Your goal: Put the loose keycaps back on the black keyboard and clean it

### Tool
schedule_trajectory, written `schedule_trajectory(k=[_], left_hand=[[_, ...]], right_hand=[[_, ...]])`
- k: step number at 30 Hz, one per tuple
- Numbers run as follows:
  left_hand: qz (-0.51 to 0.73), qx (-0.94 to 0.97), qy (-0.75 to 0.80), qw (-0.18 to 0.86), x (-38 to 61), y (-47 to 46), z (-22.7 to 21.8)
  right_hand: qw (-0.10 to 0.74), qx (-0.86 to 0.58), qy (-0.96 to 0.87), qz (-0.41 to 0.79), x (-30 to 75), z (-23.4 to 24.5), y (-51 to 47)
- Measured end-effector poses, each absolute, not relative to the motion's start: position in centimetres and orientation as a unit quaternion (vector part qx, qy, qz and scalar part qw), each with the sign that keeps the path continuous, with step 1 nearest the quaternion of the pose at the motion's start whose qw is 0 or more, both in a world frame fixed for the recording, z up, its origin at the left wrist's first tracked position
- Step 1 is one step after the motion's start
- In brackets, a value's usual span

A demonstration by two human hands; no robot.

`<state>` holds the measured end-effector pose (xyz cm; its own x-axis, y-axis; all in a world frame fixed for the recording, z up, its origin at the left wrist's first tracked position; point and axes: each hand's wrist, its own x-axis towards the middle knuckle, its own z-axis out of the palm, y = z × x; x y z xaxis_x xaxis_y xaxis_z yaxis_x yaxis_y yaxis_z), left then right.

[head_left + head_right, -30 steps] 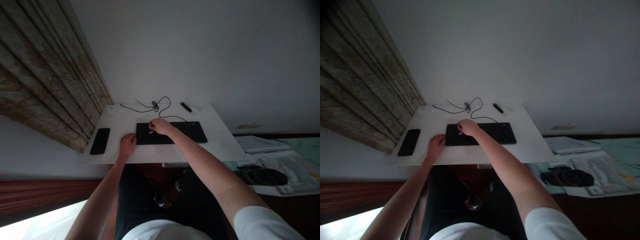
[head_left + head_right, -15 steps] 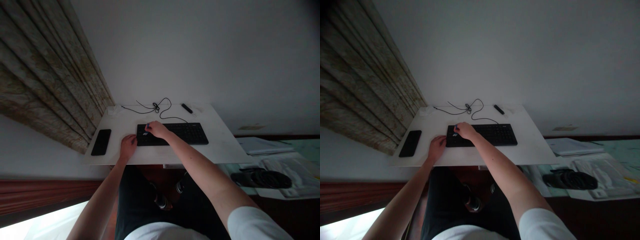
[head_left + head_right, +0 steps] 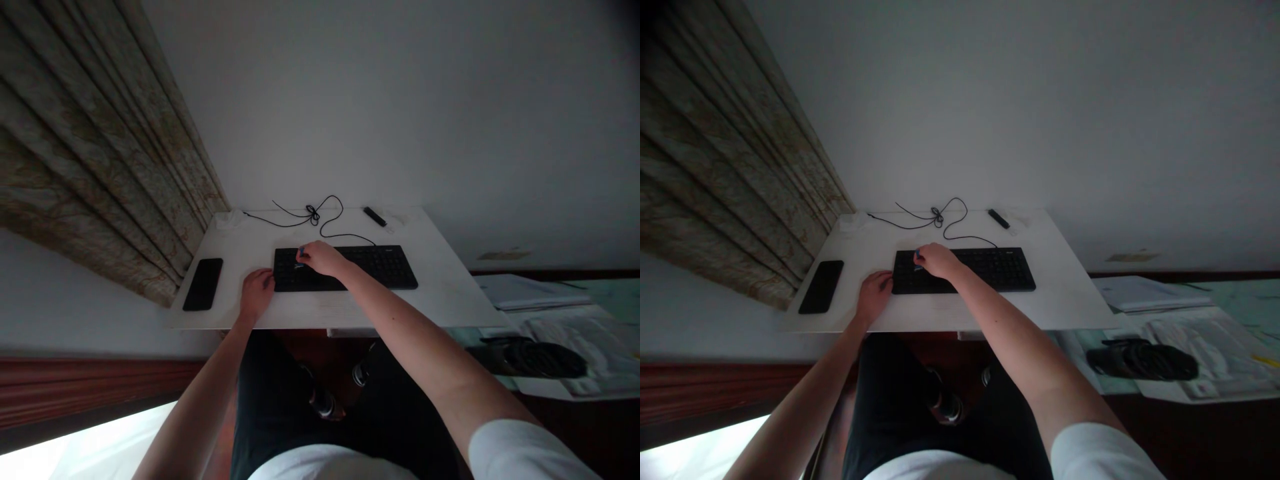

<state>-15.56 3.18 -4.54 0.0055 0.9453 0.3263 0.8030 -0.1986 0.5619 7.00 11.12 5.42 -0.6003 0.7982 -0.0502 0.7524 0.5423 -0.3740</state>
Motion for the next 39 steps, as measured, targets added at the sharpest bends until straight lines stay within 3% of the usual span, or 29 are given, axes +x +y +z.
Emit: schedule_trajectory(k=[5, 12, 20, 28, 36, 39], left_hand=[[0.333, 0.696, 0.627, 0.105, -15.5, 3.1, -4.5], [0.331, 0.702, 0.621, 0.106, -15.5, 3.2, -4.5], [0.335, 0.696, 0.627, 0.104, -15.5, 3.2, -4.6], [0.332, 0.7, 0.625, 0.096, -15.5, 3.2, -4.3], [0.325, 0.706, 0.623, 0.089, -15.3, 3.1, -4.1], [0.323, 0.707, 0.623, 0.086, -15.4, 3.1, -4.3]], right_hand=[[0.017, -0.467, -0.872, 0.144, 8.9, 6.4, 11.3], [0.074, -0.449, -0.871, 0.187, 8.3, 5.7, 11.0], [0.008, -0.479, -0.868, 0.132, 10.9, 6.7, 11.2], [0.078, -0.457, -0.864, 0.195, 10.9, 6.2, 10.9], [0.015, -0.505, -0.853, 0.132, 14.2, 7.1, 10.8], [0.046, -0.501, -0.851, 0.149, 14.0, 6.9, 10.7]])
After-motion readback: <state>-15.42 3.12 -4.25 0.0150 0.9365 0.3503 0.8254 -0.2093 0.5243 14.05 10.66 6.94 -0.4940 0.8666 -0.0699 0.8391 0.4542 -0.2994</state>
